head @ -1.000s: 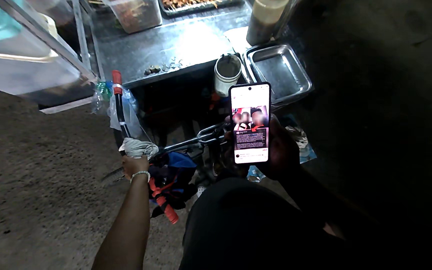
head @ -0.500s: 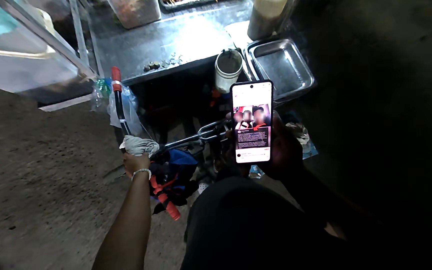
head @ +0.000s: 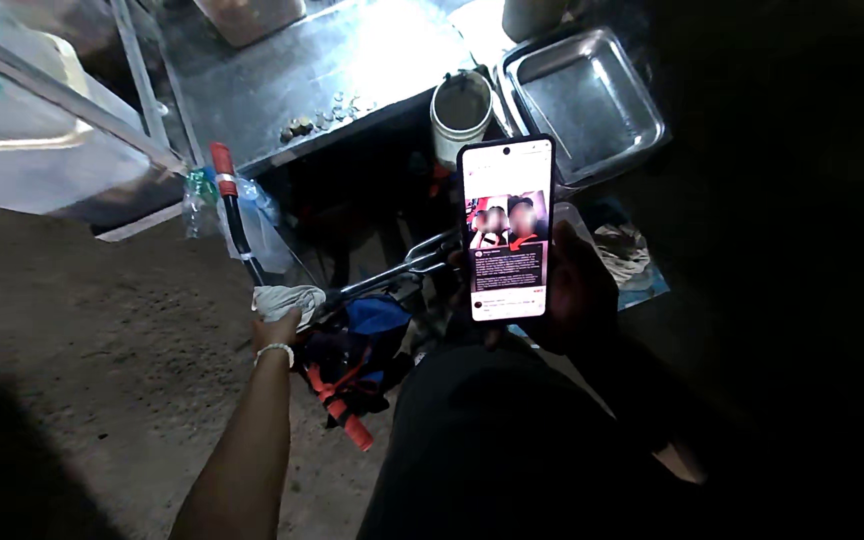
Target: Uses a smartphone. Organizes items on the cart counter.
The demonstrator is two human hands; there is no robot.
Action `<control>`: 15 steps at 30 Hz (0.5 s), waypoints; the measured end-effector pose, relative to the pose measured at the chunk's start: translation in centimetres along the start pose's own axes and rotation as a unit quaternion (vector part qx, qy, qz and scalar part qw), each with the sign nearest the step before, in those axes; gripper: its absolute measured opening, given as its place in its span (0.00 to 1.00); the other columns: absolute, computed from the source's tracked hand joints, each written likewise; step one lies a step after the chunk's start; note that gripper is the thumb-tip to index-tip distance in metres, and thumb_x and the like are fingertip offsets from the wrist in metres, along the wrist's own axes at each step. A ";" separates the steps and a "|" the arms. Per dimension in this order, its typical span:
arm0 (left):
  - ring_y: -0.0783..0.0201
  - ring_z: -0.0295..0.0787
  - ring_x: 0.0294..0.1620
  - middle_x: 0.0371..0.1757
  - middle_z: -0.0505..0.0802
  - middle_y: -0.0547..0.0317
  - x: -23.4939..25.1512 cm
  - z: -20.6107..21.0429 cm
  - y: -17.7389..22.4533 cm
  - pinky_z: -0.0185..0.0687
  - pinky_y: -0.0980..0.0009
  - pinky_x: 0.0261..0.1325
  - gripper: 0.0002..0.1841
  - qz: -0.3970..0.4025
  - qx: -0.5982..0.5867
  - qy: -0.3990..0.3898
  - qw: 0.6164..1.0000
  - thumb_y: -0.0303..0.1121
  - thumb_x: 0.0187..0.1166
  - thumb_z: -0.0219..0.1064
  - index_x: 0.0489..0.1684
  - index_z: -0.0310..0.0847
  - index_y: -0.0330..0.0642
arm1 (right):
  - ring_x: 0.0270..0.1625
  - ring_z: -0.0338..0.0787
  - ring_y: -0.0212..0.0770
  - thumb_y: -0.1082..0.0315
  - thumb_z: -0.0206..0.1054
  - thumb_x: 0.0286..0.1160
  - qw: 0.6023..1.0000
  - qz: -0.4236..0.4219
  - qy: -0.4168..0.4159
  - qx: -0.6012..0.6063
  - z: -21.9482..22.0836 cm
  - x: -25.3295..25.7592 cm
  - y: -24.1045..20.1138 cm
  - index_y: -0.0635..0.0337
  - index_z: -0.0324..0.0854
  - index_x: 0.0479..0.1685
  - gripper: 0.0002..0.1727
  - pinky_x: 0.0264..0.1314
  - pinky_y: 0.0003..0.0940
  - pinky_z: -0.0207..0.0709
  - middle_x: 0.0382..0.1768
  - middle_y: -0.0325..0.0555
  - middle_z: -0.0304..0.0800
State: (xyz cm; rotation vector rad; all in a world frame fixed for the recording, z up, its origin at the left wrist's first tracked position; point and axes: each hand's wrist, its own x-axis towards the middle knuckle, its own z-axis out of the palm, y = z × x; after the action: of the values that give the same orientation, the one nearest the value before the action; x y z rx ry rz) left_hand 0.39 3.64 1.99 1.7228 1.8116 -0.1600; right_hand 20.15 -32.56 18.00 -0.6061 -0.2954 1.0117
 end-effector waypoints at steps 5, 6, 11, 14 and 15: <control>0.39 0.77 0.78 0.75 0.81 0.29 0.1 1.3 1.3 0.71 0.43 0.79 0.45 -0.052 -0.021 0.055 0.997 0.52 0.70 0.79 0.81 0.67 0.27 | 0.55 0.95 0.62 0.35 0.50 0.88 0.999 -0.002 -0.041 0.025 -1.3 3.1 -2.1 0.49 0.72 0.77 0.33 0.34 0.49 0.94 0.71 0.64 0.83; 0.39 0.77 0.78 0.75 0.81 0.30 -0.2 1.7 1.4 0.71 0.42 0.79 0.45 -0.055 -0.016 0.074 0.996 0.53 0.71 0.77 0.82 0.66 0.27 | 0.56 0.95 0.63 0.36 0.50 0.88 0.999 -0.001 -0.045 0.029 -1.6 3.7 -2.5 0.49 0.71 0.77 0.33 0.34 0.50 0.94 0.71 0.64 0.83; 0.40 0.78 0.79 0.75 0.83 0.33 -0.7 2.5 2.0 0.71 0.41 0.78 0.44 -0.071 0.026 0.119 0.990 0.57 0.74 0.72 0.84 0.66 0.33 | 0.60 0.92 0.67 0.35 0.51 0.86 0.997 0.028 -0.052 0.053 -3.5 6.1 -4.1 0.53 0.70 0.77 0.35 0.35 0.54 0.93 0.73 0.67 0.80; 0.39 0.77 0.79 0.75 0.82 0.32 -0.6 2.6 2.2 0.69 0.39 0.78 0.44 -0.078 0.040 0.125 0.988 0.58 0.74 0.72 0.83 0.68 0.34 | 0.60 0.92 0.67 0.34 0.51 0.87 0.997 0.037 -0.050 0.047 -4.3 7.2 -4.6 0.54 0.70 0.77 0.36 0.34 0.54 0.94 0.72 0.67 0.81; 0.38 0.76 0.80 0.76 0.82 0.32 -0.6 2.6 2.2 0.69 0.39 0.79 0.45 -0.081 0.044 0.125 0.988 0.59 0.74 0.71 0.84 0.67 0.35 | 0.61 0.92 0.67 0.34 0.51 0.87 0.996 0.041 -0.057 0.051 -4.6 7.6 -4.7 0.54 0.70 0.77 0.36 0.35 0.54 0.94 0.73 0.67 0.80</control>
State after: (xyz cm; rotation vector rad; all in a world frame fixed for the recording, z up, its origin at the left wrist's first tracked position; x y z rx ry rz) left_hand 3.39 2.16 0.91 1.7164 2.1596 -0.0939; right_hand 29.56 -29.42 16.78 -0.4715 -0.3185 1.1356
